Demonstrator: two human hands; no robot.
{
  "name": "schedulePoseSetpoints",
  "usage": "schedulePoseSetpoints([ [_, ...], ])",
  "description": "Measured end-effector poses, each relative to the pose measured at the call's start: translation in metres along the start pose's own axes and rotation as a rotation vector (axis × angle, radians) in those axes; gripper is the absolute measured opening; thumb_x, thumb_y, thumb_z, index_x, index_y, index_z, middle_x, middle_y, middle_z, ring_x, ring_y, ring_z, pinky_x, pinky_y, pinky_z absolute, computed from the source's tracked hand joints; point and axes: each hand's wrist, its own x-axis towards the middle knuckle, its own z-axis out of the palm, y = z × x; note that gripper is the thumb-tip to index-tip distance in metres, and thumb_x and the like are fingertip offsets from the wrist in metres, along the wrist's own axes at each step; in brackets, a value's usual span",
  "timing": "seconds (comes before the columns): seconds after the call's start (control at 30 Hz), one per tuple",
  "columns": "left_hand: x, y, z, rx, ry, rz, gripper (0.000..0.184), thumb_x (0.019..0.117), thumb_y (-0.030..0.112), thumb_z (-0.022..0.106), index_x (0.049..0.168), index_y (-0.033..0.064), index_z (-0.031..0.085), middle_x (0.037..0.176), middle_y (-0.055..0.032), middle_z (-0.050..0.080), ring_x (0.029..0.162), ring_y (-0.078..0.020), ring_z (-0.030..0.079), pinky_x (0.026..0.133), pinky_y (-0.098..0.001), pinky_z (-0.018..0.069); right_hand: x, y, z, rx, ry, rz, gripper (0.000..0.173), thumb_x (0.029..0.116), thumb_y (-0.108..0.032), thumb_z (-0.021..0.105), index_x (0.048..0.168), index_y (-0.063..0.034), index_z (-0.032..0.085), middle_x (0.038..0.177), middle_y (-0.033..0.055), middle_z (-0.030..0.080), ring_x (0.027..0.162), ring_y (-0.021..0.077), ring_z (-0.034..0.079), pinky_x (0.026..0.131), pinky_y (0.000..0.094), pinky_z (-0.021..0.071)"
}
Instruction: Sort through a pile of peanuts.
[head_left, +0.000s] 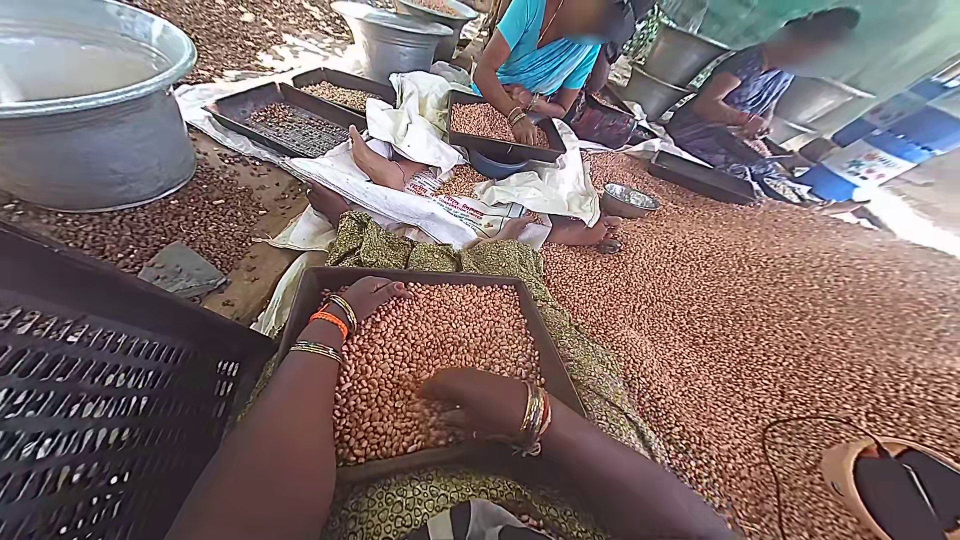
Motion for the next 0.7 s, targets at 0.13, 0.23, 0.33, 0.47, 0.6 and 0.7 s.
schedulePoseSetpoints([
  [0.13,0.0,0.0,0.0,0.005,0.004,0.008,0.041,0.1125,0.024,0.041,0.115,-0.0014,0.073,0.112,-0.0158,0.072,0.107,-0.0241,0.066,0.101,-0.0456,0.0464,0.034,-0.028,0.024,-0.094,0.115,-0.428,0.031,0.0964,0.002,0.063,0.124,-0.0073,0.074,0.136,0.0156,0.067,0.133,0.0357,0.058,0.115,0.0487,0.0445],
  [0.23,0.001,-0.003,0.001,0.011,0.005,0.005,0.041,0.1126,0.025,0.041,0.114,-0.0014,0.073,0.11,-0.0163,0.072,0.105,-0.0245,0.066,0.099,-0.0462,0.0469,0.05,-0.029,0.035,-0.152,-0.018,-0.461,0.029,0.1012,-0.01,0.062,0.128,-0.0148,0.072,0.14,0.0071,0.066,0.142,0.0351,0.05,0.115,0.0602,0.0381],
  [0.33,0.0,-0.004,0.0,-0.001,-0.005,-0.002,0.042,0.1126,0.027,0.041,0.117,0.0018,0.074,0.114,-0.0138,0.073,0.11,-0.0226,0.066,0.102,-0.0449,0.0466,0.044,-0.02,0.027,-0.171,-0.106,-0.383,0.022,0.1021,-0.013,0.061,0.119,-0.0112,0.076,0.129,0.0128,0.07,0.129,0.0375,0.058,0.106,0.0612,0.0443],
  [0.47,-0.002,0.003,-0.002,-0.003,-0.018,-0.006,0.041,0.1127,0.026,0.041,0.118,0.001,0.073,0.116,-0.0143,0.072,0.11,-0.0224,0.065,0.102,-0.0437,0.0459,0.012,0.012,0.001,-0.166,-0.226,-0.247,0.016,0.0908,-0.001,0.071,0.103,-0.0034,0.079,0.119,0.0203,0.07,0.121,0.0398,0.061,0.108,0.055,0.0449],
  [0.6,-0.001,0.002,0.0,0.002,-0.007,-0.011,0.042,0.1125,0.026,0.042,0.112,-0.0027,0.072,0.111,-0.0161,0.072,0.104,-0.0238,0.065,0.097,-0.0445,0.0477,-0.012,0.053,-0.028,-0.207,-0.136,0.038,0.015,0.0832,0.003,0.077,0.098,-0.0011,0.08,0.13,0.0233,0.066,0.127,0.0432,0.057,0.11,0.0584,0.0421],
  [0.7,0.001,-0.001,0.001,0.013,-0.003,-0.002,0.043,0.1124,0.026,0.041,0.113,-0.0016,0.073,0.111,-0.017,0.073,0.106,-0.0265,0.066,0.099,-0.0479,0.0477,-0.021,0.074,-0.046,-0.267,0.167,0.312,0.026,0.0918,0.004,0.062,0.111,-0.0044,0.077,0.138,0.0201,0.063,0.133,0.0431,0.053,0.108,0.0599,0.0445],
])
